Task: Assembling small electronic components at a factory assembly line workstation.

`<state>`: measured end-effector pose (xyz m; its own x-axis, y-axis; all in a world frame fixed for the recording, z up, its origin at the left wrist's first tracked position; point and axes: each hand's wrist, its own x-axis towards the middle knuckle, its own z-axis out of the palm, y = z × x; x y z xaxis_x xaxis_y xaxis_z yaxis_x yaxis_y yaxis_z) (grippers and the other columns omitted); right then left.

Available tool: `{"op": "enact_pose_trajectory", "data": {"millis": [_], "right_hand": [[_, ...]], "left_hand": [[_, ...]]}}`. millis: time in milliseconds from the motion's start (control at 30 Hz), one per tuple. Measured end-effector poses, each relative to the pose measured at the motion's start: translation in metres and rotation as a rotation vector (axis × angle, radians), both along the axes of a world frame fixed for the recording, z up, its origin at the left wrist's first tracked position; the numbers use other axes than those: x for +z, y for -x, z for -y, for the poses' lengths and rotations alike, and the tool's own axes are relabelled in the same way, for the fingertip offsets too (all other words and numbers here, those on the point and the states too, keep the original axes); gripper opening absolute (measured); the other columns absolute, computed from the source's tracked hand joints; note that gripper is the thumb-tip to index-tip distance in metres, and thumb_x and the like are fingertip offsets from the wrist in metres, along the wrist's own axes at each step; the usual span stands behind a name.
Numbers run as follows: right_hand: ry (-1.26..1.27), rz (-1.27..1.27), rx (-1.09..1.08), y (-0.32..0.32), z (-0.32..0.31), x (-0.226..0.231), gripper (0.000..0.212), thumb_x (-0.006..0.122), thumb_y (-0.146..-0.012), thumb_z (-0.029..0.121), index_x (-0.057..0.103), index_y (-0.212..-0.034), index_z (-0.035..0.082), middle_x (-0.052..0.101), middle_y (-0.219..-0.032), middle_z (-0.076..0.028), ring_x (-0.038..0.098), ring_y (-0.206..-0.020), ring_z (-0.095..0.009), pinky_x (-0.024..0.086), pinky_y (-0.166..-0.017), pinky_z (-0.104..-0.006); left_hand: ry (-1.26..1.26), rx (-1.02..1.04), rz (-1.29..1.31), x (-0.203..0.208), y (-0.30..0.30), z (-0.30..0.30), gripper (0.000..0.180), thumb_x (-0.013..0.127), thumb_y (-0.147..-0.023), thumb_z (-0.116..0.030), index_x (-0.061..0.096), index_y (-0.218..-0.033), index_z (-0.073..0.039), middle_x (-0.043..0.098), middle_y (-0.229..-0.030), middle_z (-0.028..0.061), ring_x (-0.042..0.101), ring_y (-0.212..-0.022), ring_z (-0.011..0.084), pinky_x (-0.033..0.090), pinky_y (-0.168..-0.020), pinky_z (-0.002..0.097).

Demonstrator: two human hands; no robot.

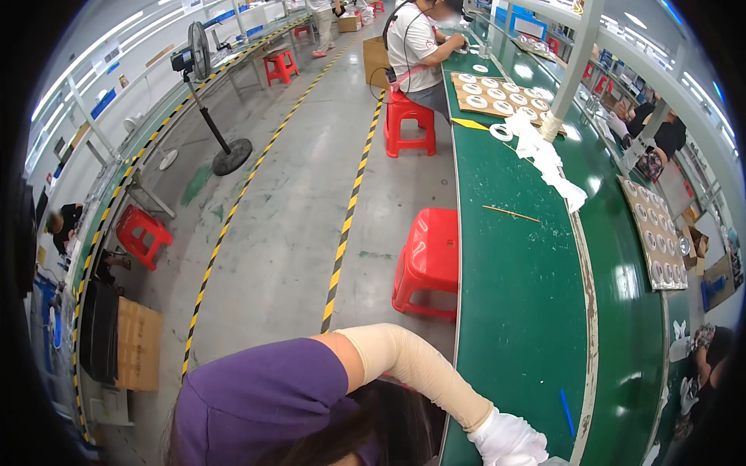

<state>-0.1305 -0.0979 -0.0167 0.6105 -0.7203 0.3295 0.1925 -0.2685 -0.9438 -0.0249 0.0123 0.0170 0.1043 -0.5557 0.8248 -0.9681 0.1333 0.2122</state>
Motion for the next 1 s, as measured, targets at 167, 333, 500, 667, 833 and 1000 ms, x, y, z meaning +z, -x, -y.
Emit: {"op": "enact_pose_trajectory", "data": {"millis": [167,333,500,667,833,1000], "right_hand": [[0.022,-0.098,0.031,0.0,0.008,-0.011,0.028,0.059,-0.093,0.023,0.061,-0.099,-0.004,0.063,-0.104,-0.018,0.058,-0.091,-0.022,0.047,-0.08,-0.0353],[0.272,-0.05,0.012,-0.001,0.001,0.005,0.032,0.058,-0.089,0.023,0.056,-0.086,-0.009,0.056,-0.083,-0.017,0.051,-0.076,-0.025,0.042,-0.071,-0.0371],[0.079,-0.148,0.015,-0.003,0.012,-0.003,0.031,0.057,-0.091,0.021,0.057,-0.09,-0.009,0.057,-0.083,-0.016,0.051,-0.077,-0.024,0.043,-0.072,-0.0356],[0.075,-0.115,-0.009,-0.003,-0.005,0.004,0.033,0.058,-0.092,0.025,0.057,-0.09,-0.009,0.056,-0.083,-0.016,0.051,-0.078,-0.023,0.043,-0.074,-0.0358],[0.067,-0.063,-0.018,-0.006,-0.011,0.006,0.035,0.058,-0.092,0.026,0.056,-0.09,-0.008,0.056,-0.084,-0.016,0.05,-0.08,-0.023,0.043,-0.076,-0.0357],[0.06,-0.031,-0.032,-0.004,-0.015,0.005,0.036,0.059,-0.092,0.028,0.056,-0.091,-0.008,0.056,-0.085,-0.015,0.05,-0.081,-0.022,0.043,-0.078,-0.0356]], "left_hand": [[0.032,-0.01,-0.032,-0.009,0.003,0.007,0.019,0.06,-0.077,-0.025,0.058,-0.077,-0.006,0.056,-0.08,0.013,0.058,-0.074,0.0309,0.047,-0.063,0.0413],[0.02,0.024,-0.077,-0.006,0.003,0.006,0.019,0.06,-0.076,-0.024,0.058,-0.075,-0.006,0.056,-0.08,0.013,0.058,-0.074,0.0307,0.047,-0.063,0.0414],[-0.026,-0.014,-0.035,0.003,0.005,0.0,0.019,0.061,-0.076,-0.025,0.058,-0.075,-0.006,0.056,-0.079,0.0134,0.058,-0.073,0.0318,0.047,-0.063,0.0416],[-0.039,-0.022,-0.108,0.002,0.007,0.001,0.021,0.062,-0.076,-0.026,0.058,-0.076,-0.005,0.057,-0.079,0.014,0.058,-0.072,0.0323,0.047,-0.062,0.043],[-0.041,-0.07,-0.088,0.005,0.005,0.0,0.023,0.062,-0.077,-0.027,0.058,-0.078,-0.004,0.057,-0.08,0.0147,0.058,-0.072,0.0327,0.047,-0.061,0.0431],[-0.063,-0.069,-0.138,0.006,0.004,-0.001,0.024,0.062,-0.077,-0.028,0.058,-0.079,-0.005,0.057,-0.08,0.0148,0.058,-0.073,0.0329,0.048,-0.062,0.0419]]}}
